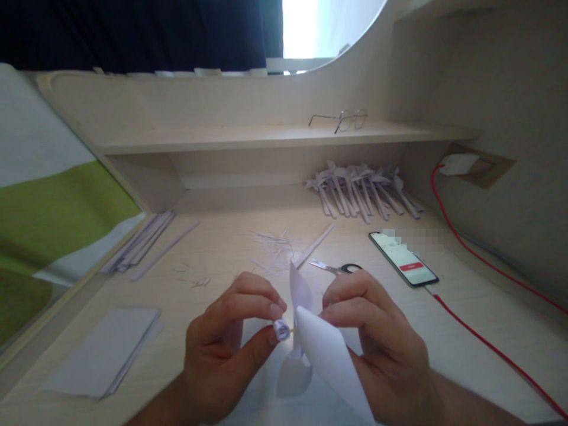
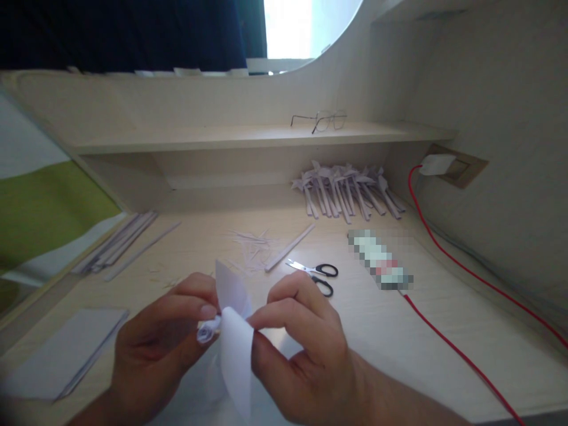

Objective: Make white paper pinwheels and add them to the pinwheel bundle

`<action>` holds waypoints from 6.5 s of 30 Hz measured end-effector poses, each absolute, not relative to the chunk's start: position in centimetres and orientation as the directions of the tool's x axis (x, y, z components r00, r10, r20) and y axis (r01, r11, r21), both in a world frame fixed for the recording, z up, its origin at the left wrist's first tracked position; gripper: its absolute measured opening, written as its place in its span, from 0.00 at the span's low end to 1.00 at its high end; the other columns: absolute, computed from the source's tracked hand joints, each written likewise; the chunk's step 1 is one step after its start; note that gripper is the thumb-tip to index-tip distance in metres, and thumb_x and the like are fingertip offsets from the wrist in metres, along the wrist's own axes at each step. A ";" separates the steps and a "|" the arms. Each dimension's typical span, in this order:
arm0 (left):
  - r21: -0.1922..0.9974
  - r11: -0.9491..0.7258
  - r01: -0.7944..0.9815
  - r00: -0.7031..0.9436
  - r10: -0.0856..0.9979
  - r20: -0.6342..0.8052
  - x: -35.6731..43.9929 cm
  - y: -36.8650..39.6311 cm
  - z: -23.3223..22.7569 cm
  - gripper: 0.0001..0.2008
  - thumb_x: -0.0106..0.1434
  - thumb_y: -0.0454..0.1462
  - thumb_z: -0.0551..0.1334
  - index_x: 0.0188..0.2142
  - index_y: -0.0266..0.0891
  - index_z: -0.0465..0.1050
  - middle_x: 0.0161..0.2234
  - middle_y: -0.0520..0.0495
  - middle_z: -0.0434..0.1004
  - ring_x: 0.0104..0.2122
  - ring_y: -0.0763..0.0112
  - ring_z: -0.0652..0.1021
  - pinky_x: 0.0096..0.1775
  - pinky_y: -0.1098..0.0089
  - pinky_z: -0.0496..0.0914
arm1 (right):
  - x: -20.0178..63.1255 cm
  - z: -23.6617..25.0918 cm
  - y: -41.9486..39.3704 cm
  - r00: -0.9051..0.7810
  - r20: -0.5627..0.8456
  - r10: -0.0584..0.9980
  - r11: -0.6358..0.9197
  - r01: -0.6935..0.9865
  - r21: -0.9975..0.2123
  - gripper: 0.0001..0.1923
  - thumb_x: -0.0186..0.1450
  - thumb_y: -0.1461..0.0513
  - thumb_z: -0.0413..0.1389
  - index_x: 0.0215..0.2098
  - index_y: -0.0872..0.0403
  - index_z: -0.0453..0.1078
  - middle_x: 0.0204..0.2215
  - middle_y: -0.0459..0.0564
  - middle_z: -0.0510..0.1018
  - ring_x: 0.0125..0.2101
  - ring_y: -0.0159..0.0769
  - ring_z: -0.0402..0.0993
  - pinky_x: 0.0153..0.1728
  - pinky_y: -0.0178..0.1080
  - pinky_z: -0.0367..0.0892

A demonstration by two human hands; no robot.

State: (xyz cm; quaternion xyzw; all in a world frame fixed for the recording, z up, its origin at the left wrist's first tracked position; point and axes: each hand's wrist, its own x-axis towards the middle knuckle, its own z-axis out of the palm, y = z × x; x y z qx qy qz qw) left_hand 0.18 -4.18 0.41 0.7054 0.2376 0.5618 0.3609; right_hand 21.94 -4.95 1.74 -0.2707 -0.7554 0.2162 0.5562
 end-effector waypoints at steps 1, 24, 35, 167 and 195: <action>0.773 -0.630 -0.070 0.253 0.739 0.625 0.2 -4.2 0.5 0.16 0.64 0.25 0.66 0.48 0.44 0.78 0.40 0.48 0.77 0.41 0.66 0.76 0.42 0.65 0.73 | 21.9 1.7 -5.0 -0.235 0.724 0.649 0.761 0.169 -0.627 0.15 0.63 0.72 0.62 0.45 0.51 0.74 0.35 0.50 0.72 0.36 0.38 0.72 0.33 0.41 0.72; 0.687 -0.723 -0.075 0.237 0.656 0.717 0.4 -3.7 0.8 0.17 0.60 0.19 0.64 0.44 0.36 0.75 0.37 0.47 0.76 0.40 0.67 0.76 0.43 0.62 0.72 | 21.7 1.8 -4.8 -0.230 0.794 0.564 0.826 0.192 -0.531 0.14 0.61 0.75 0.60 0.43 0.59 0.75 0.35 0.51 0.71 0.36 0.36 0.72 0.33 0.39 0.71; 0.600 -0.799 0.029 0.207 0.592 0.779 0.6 -3.8 0.7 0.20 0.58 0.17 0.63 0.45 0.35 0.74 0.38 0.46 0.75 0.40 0.66 0.76 0.40 0.62 0.72 | 21.6 1.7 -4.9 -0.207 0.821 0.533 0.840 0.250 -0.482 0.12 0.60 0.75 0.59 0.42 0.61 0.75 0.34 0.51 0.72 0.36 0.36 0.72 0.33 0.39 0.72; 0.442 -0.848 0.293 0.194 0.505 0.841 0.2 -4.0 0.5 0.22 0.60 0.19 0.61 0.52 0.33 0.76 0.40 0.43 0.82 0.43 0.63 0.78 0.49 0.54 0.73 | 21.8 2.0 -5.2 -0.230 0.774 0.590 0.806 0.214 -0.552 0.13 0.58 0.76 0.58 0.38 0.58 0.73 0.33 0.50 0.72 0.34 0.37 0.71 0.32 0.40 0.69; 0.888 -0.376 -0.264 -0.005 0.921 0.389 0.9 -3.2 1.4 0.06 0.68 0.35 0.68 0.44 0.41 0.81 0.36 0.47 0.87 0.31 0.69 0.83 0.35 0.68 0.81 | 21.0 2.0 -4.0 -0.006 0.702 0.713 0.689 0.198 -0.698 0.05 0.67 0.67 0.62 0.34 0.53 0.74 0.33 0.47 0.72 0.33 0.35 0.69 0.34 0.40 0.64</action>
